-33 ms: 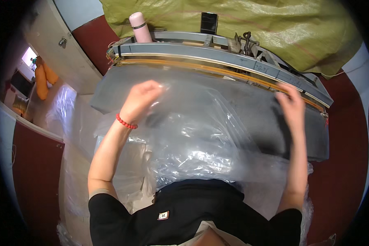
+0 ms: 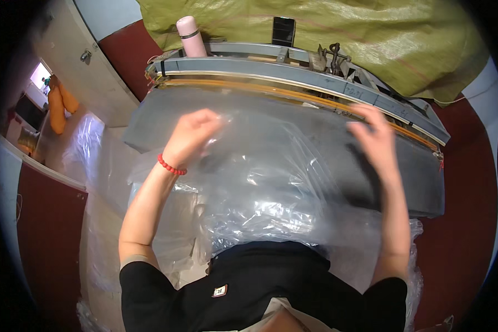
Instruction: Manually spreading out and arranging plastic packaging material over a product base or workbench for preparation.
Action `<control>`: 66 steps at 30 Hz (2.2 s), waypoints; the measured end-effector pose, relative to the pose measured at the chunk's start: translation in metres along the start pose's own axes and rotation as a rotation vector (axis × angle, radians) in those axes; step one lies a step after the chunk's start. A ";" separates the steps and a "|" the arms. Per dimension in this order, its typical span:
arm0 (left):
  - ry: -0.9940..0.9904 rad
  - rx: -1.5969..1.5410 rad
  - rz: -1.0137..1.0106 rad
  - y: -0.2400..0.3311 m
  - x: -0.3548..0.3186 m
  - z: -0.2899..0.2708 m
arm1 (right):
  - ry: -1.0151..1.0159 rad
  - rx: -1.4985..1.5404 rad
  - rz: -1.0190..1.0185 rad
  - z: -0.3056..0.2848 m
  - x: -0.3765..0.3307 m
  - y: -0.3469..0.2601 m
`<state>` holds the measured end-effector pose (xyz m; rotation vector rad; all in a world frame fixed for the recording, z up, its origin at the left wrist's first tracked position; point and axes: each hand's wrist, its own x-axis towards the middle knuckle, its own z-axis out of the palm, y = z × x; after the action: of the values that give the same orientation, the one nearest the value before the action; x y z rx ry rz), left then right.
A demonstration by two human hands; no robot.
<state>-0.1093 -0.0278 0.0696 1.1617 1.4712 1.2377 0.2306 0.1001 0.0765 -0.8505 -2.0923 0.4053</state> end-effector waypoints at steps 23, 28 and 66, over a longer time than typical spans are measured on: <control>-0.041 0.390 0.348 -0.006 -0.011 0.015 | -0.486 0.862 0.244 0.150 0.010 -0.077; 0.139 0.149 0.266 -0.028 0.034 0.016 | -0.211 0.367 0.092 0.141 -0.017 -0.036; 0.639 0.346 0.382 -0.116 0.196 0.086 | 0.326 -0.078 0.539 0.083 -0.006 0.150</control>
<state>-0.0768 0.1714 -0.0658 1.3940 2.0581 1.7776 0.2316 0.2050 -0.0594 -1.4297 -1.5704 0.4314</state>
